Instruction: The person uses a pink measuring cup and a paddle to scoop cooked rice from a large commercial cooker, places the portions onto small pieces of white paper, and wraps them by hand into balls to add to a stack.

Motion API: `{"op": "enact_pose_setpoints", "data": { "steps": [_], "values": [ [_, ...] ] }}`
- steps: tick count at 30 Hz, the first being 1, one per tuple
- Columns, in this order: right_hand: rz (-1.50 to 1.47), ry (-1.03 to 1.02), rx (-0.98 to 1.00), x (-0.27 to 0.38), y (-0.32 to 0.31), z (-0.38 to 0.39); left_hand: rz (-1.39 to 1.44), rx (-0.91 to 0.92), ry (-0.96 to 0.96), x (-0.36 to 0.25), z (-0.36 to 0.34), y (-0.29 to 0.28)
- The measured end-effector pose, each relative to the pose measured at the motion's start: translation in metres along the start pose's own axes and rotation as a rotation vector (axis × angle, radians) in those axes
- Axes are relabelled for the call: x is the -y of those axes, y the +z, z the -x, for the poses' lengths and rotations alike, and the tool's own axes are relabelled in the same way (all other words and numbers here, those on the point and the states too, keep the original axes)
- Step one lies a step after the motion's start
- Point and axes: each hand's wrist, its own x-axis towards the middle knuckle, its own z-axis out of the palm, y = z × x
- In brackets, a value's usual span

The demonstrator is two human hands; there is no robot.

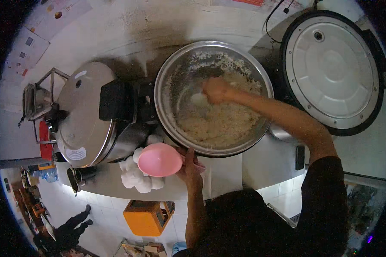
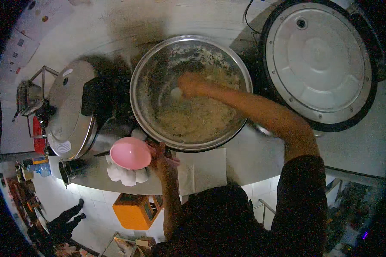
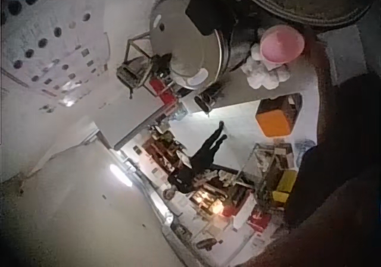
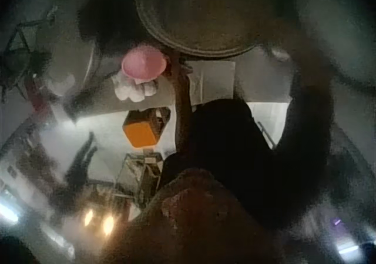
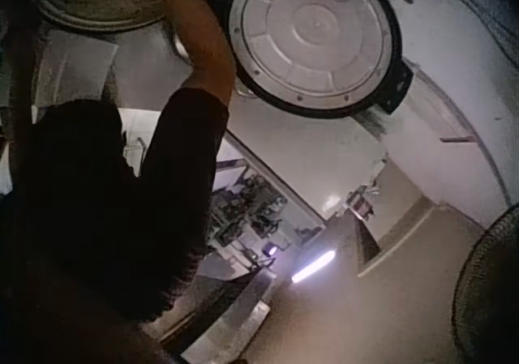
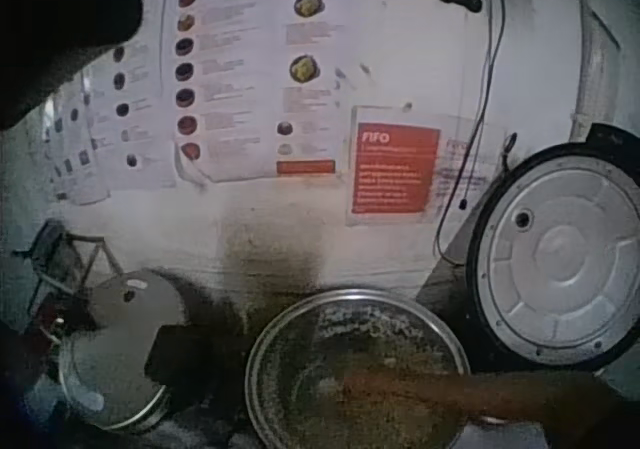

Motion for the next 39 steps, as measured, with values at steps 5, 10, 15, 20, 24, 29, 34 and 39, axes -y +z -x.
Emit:
{"op": "enact_pose_setpoints", "data": {
  "steps": [5,10,15,20,24,29,34,39],
  "values": [
    [-0.119,0.177,0.104,-0.008,0.035,-0.02,-0.012,0.069,-0.019,0.001,0.002,-0.005],
    [-0.238,-0.006,0.225,-0.004,0.048,-0.053,0.117,0.049,-0.016,-0.009,0.011,0.006],
    [0.484,-0.819,-0.019,-0.054,0.081,-0.075,0.07,0.065,-0.048,-0.001,0.008,0.003],
    [-0.463,-0.455,0.04,-0.01,0.033,-0.034,0.002,0.07,-0.026,-0.02,0.016,0.008],
    [-1.004,0.089,0.369,-0.009,0.0,-0.018,-0.081,0.162,-0.02,-0.022,0.015,0.006],
    [-0.789,-0.038,0.096,-0.01,-0.023,0.003,0.011,0.276,0.133,-0.042,0.023,-0.014],
    [-0.908,-0.072,-0.11,0.005,-0.096,0.073,-0.078,0.394,0.023,-0.075,0.027,-0.044],
    [-0.985,0.027,-0.369,0.028,-0.149,0.151,-0.207,0.678,-0.281,-0.105,0.034,0.014]
  ]
}}
